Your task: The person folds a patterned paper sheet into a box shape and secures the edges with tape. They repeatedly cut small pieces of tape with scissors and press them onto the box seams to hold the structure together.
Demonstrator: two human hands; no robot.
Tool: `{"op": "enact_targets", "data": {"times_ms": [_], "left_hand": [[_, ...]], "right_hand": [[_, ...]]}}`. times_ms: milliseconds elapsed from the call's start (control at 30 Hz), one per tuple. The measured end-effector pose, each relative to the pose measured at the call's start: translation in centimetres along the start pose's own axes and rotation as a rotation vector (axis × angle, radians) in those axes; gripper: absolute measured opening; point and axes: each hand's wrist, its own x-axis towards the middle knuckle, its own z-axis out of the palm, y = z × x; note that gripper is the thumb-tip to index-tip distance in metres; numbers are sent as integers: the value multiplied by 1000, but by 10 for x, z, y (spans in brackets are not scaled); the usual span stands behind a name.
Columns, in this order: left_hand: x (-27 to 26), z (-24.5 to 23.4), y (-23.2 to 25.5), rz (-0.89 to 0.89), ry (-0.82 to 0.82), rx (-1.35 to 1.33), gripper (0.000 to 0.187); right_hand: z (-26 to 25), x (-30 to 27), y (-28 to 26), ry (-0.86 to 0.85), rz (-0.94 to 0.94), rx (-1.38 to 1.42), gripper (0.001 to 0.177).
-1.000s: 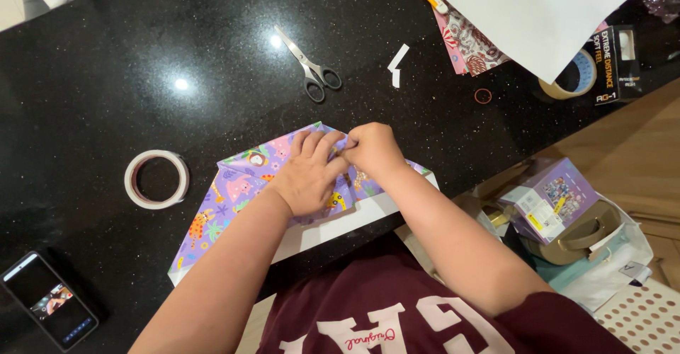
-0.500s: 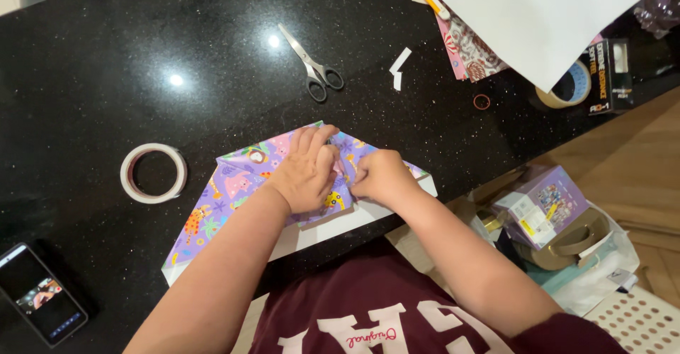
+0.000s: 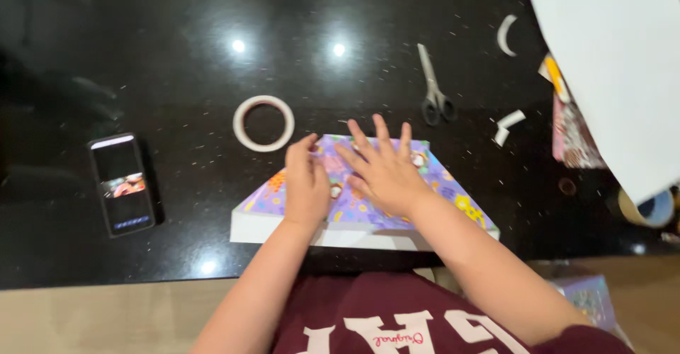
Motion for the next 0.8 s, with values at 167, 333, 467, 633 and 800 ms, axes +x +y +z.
{"op": "enact_targets", "data": {"times_ms": [167,333,467,633,800], "left_hand": [[15,-2,-24,-82,-50,110,29],[56,-5,-41,-216,-102,118,9],[70,1,-46,-387,-265,139,9],[59,5,-50,-174,-164,203,7],[38,-2,-45,-185,-188,269,5]], "right_hand": [[9,5,1,-37,-5,-2,57],[15,4,2,-31,-25,-29,56],[15,6,-1,-42,-16,-88,54],[15,9,-6,-86,55,-86,59],[18,12,-13,-46,96,-56,55]]}}
